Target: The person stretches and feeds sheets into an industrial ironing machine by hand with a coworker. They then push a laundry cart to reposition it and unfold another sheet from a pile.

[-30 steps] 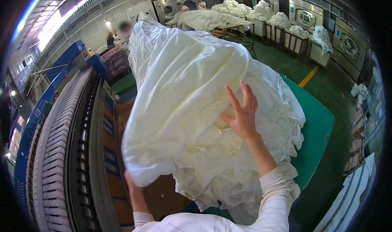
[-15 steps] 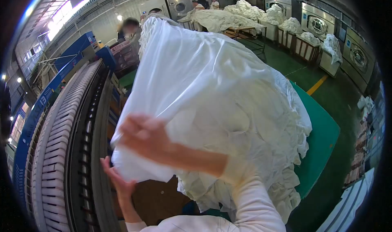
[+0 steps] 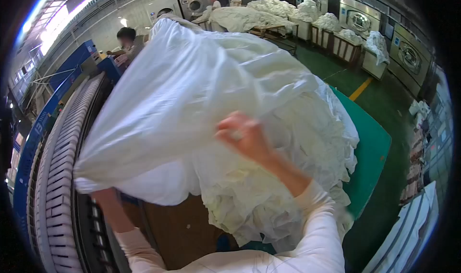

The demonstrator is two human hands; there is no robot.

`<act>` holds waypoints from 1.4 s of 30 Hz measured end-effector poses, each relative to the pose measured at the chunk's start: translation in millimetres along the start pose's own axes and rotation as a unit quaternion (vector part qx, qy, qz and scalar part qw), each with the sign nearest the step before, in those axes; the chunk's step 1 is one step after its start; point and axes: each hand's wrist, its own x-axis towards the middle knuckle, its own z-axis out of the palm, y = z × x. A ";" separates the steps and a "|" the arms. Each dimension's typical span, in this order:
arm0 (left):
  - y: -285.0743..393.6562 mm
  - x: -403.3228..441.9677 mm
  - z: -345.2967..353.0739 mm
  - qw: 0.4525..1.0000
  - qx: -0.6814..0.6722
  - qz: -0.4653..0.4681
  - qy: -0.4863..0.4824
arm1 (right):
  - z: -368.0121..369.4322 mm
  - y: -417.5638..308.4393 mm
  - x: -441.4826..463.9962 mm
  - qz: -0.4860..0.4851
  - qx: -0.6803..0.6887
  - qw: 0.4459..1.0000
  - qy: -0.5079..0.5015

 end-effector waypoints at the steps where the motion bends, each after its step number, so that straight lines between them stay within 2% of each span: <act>1: 19.4 21.2 -19.7 0.999 0.001 0.009 0.040 | -28.7 16.8 -6.5 0.040 -0.084 0.994 0.057; 2: 35.9 39.3 -39.2 0.997 0.000 0.013 0.073 | -58.6 33.4 -8.9 -0.052 -0.218 0.969 0.105; 4: 43.1 56.9 -69.7 0.992 -0.012 0.002 0.123 | -102.6 47.7 -7.0 -0.028 -0.350 0.926 0.140; 6: 17.3 56.2 -88.0 0.989 -0.035 -0.028 0.140 | -124.9 68.4 -5.3 -0.006 -0.369 0.920 0.129; 8: -36.8 25.8 -90.8 0.986 -0.035 -0.074 0.142 | -125.6 85.1 3.8 0.004 -0.382 0.918 0.104; 9: -49.1 -9.7 -41.2 0.968 0.005 -0.120 0.218 | -122.6 92.6 10.0 0.003 -0.388 0.918 0.080; 10: -83.2 -33.0 -55.3 0.968 0.102 -0.127 0.190 | -117.8 98.3 13.7 0.002 -0.392 0.918 0.055; 12: -143.9 -82.9 -78.2 0.955 0.083 -0.188 0.212 | -100.1 104.6 17.0 -0.007 -0.429 0.902 0.042; 13: -139.3 -114.0 -26.0 0.950 0.086 -0.188 0.234 | -90.0 104.8 20.6 -0.011 -0.447 0.893 0.039; 16: -184.3 -153.9 -16.0 0.948 0.038 -0.231 0.214 | -58.8 76.5 18.4 -0.057 -0.421 0.901 0.087; 20: -197.2 -173.3 -0.7 0.954 0.061 -0.238 0.173 | -12.3 22.8 -17.1 -0.028 -0.341 0.940 0.010; 22: -183.4 -174.5 7.8 0.950 0.069 -0.242 0.185 | 5.6 24.7 -31.3 0.006 -0.329 0.944 0.006; 27: -150.4 -193.6 -5.4 0.954 0.082 -0.217 0.192 | 13.4 29.9 -37.6 -0.068 -0.329 0.942 0.011; 29: -138.3 -201.9 -7.8 0.952 0.109 -0.205 0.198 | 16.3 18.8 -34.7 -0.061 -0.271 0.960 0.027; 31: -135.6 -211.6 -19.3 0.950 0.128 -0.222 0.180 | 28.1 1.6 -26.4 -0.030 -0.160 0.985 0.053; 34: -133.9 -224.1 -26.7 0.949 0.140 -0.219 0.180 | 42.2 -25.2 -17.7 0.053 -0.147 0.986 0.066; 37: -131.3 -234.8 -17.2 0.943 0.155 -0.221 0.197 | 51.2 -9.3 -24.9 0.060 -0.201 0.972 0.109; 40: -134.4 -242.1 -21.1 0.943 0.188 -0.214 0.174 | 39.6 -11.7 -51.0 0.242 -0.098 0.965 0.038; 42: -140.6 -249.7 -28.9 0.949 0.163 -0.210 0.170 | 47.0 1.6 -71.5 0.220 -0.048 0.970 0.086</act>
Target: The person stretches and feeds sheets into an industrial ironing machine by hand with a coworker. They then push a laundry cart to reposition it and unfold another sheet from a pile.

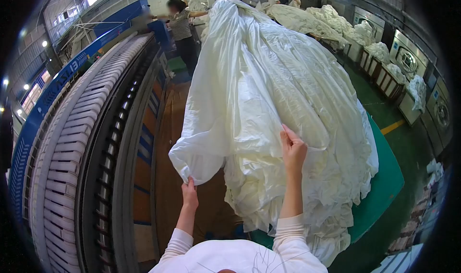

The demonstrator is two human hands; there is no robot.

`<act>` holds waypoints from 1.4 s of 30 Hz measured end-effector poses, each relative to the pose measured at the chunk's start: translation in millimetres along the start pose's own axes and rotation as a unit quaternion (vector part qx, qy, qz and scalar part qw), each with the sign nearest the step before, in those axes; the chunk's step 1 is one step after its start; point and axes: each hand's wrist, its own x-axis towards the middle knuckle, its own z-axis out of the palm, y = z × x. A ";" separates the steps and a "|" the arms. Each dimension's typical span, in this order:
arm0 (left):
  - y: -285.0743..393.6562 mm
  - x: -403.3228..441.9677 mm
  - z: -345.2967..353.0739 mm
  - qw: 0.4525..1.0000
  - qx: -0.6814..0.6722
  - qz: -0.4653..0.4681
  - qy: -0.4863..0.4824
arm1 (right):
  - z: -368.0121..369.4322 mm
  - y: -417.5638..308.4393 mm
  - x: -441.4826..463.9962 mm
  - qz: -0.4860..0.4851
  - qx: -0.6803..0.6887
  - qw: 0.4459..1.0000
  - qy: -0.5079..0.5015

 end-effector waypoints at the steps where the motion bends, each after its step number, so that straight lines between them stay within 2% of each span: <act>1: -4.0 -4.0 -3.6 1.000 -0.010 -0.003 -0.007 | 6.3 15.0 -6.1 -0.004 0.029 0.999 0.019; 2: -0.8 -7.8 -1.2 1.000 -0.021 -0.012 0.003 | 15.1 33.0 -6.3 -0.009 0.075 0.997 0.020; 6: 4.5 -5.1 -19.4 1.000 -0.029 -0.010 -0.007 | 16.3 31.7 -6.0 0.016 0.057 0.998 0.025; 9: 15.3 -1.3 -37.1 0.999 -0.027 -0.015 -0.019 | 12.4 38.1 0.4 0.041 0.091 0.995 0.005; 12: 18.2 6.3 -66.7 0.997 0.007 0.012 -0.076 | 13.4 30.6 5.2 0.145 0.193 0.970 -0.044; 15: 22.1 -8.7 -114.6 0.981 0.159 0.049 -0.097 | 30.1 74.7 6.6 0.111 0.036 0.993 -0.009; 16: 13.0 -17.4 -143.0 0.978 0.188 0.012 -0.090 | 33.7 78.0 3.0 0.082 -0.048 0.995 0.008; 18: -10.8 -46.9 -204.2 0.981 0.148 -0.020 -0.125 | 38.5 80.6 -7.7 0.021 -0.213 0.976 0.044; 19: -27.1 -69.0 -239.2 0.980 0.137 -0.093 -0.110 | 42.6 87.4 -7.5 0.016 -0.220 0.974 0.044; 20: -31.5 -95.7 -269.6 0.970 0.176 -0.105 -0.131 | 47.8 97.8 -7.3 0.012 -0.226 0.973 0.045; 21: -64.1 -116.2 -322.5 0.926 0.311 -0.156 -0.147 | 50.3 105.4 -9.0 0.013 -0.232 0.972 0.046; 22: -102.1 -142.9 -382.2 0.876 0.439 -0.128 -0.156 | 50.1 108.7 -9.3 0.015 -0.236 0.971 0.038; 23: -116.8 -179.4 -423.3 0.806 0.565 -0.027 -0.171 | 50.5 111.9 -7.1 0.016 -0.240 0.970 0.030; 24: -117.6 -203.4 -443.6 0.771 0.615 -0.009 -0.165 | 51.4 114.9 -5.0 0.019 -0.244 0.969 0.022; 27: -101.4 -227.8 -450.8 0.774 0.581 -0.232 -0.097 | 52.5 125.1 -5.4 0.030 -0.217 0.975 0.019; 28: -98.8 -230.3 -452.5 0.768 0.573 -0.275 -0.079 | 52.4 129.9 -4.5 0.027 -0.206 0.978 0.017; 30: -94.3 -235.4 -455.2 0.766 0.566 -0.299 -0.061 | 54.5 133.5 -3.5 0.023 -0.185 0.982 0.011; 37: -96.1 -241.1 -449.0 0.783 0.545 -0.298 -0.038 | 54.9 136.5 -1.0 0.028 -0.162 0.986 -0.007; 39: -102.2 -236.7 -443.7 0.792 0.543 -0.274 -0.047 | 53.8 132.4 -3.5 0.034 -0.147 0.988 -0.010; 42: -116.1 -217.7 -439.2 0.821 0.541 -0.171 -0.071 | 51.6 130.0 -1.7 0.044 -0.130 0.990 -0.020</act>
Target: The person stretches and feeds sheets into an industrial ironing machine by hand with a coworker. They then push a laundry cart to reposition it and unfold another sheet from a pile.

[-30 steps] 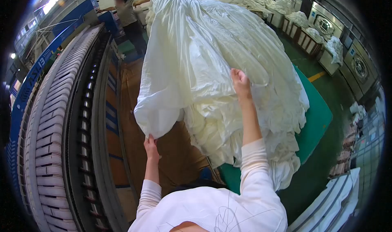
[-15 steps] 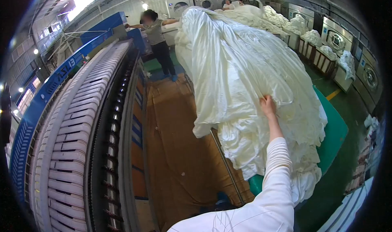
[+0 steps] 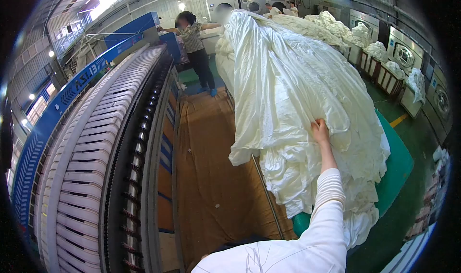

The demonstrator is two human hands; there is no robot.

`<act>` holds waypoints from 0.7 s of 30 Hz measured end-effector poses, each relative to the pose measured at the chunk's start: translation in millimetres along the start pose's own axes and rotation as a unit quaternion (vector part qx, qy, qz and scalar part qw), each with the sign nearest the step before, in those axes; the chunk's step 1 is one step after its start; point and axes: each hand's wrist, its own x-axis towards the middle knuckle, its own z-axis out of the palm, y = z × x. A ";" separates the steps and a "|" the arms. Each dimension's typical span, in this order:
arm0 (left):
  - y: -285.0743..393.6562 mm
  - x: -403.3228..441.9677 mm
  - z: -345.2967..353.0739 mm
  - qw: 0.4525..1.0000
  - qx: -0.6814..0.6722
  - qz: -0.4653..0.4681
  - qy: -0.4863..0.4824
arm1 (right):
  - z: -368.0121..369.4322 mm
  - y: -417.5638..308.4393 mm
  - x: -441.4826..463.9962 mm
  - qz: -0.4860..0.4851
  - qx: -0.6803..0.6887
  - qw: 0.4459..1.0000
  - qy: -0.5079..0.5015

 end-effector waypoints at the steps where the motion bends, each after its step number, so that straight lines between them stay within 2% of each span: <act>1: 5.2 12.3 5.4 0.999 0.000 0.033 0.014 | -0.7 0.8 0.4 0.004 0.006 1.000 -0.005; 2: 46.4 22.9 -13.0 0.994 0.076 0.008 -0.083 | -3.1 -1.0 -0.3 0.010 0.018 1.000 -0.012; 6: 81.8 52.3 -13.8 0.997 0.025 0.026 -0.067 | -2.2 1.9 -2.9 -0.008 0.052 0.999 0.003; 9: 89.9 50.4 -12.9 0.996 0.035 -0.008 -0.085 | -6.4 -5.1 -6.0 -0.015 0.069 0.998 0.004; 14: 65.2 41.7 -1.4 0.990 0.049 -0.051 -0.123 | -9.2 -10.5 -7.5 -0.047 0.061 0.997 0.018; 21: 67.1 40.1 3.4 0.987 0.044 -0.065 -0.137 | -6.8 -4.6 -4.8 -0.033 0.114 0.993 0.006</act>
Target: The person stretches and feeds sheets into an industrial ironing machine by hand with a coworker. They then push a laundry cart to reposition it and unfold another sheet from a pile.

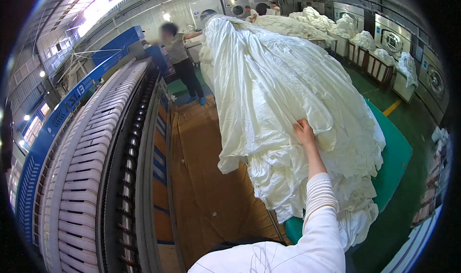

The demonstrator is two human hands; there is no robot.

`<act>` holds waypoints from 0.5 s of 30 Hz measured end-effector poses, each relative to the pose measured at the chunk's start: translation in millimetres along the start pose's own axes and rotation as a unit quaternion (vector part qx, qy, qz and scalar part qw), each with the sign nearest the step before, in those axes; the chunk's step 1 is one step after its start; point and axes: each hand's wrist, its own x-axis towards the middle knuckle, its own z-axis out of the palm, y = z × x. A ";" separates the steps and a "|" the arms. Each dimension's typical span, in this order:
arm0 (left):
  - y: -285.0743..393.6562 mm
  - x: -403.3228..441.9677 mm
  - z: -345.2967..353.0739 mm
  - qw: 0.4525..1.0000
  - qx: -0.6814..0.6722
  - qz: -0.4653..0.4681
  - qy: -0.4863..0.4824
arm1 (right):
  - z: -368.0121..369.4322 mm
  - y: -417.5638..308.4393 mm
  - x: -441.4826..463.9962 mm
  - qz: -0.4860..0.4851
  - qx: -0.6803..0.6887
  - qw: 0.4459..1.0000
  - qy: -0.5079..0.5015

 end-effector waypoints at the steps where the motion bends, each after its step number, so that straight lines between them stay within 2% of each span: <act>1: 2.0 0.9 -0.2 1.000 -0.002 0.003 0.000 | 0.0 0.3 0.0 0.001 -0.002 1.000 -0.002; 5: 12.5 5.9 0.5 1.000 -0.004 0.018 -0.004 | 3.2 7.4 1.0 -0.016 -0.019 1.000 0.017; 15: 16.6 4.6 2.4 0.999 -0.023 0.037 -0.007 | -1.3 0.8 -0.7 0.029 0.008 1.000 -0.007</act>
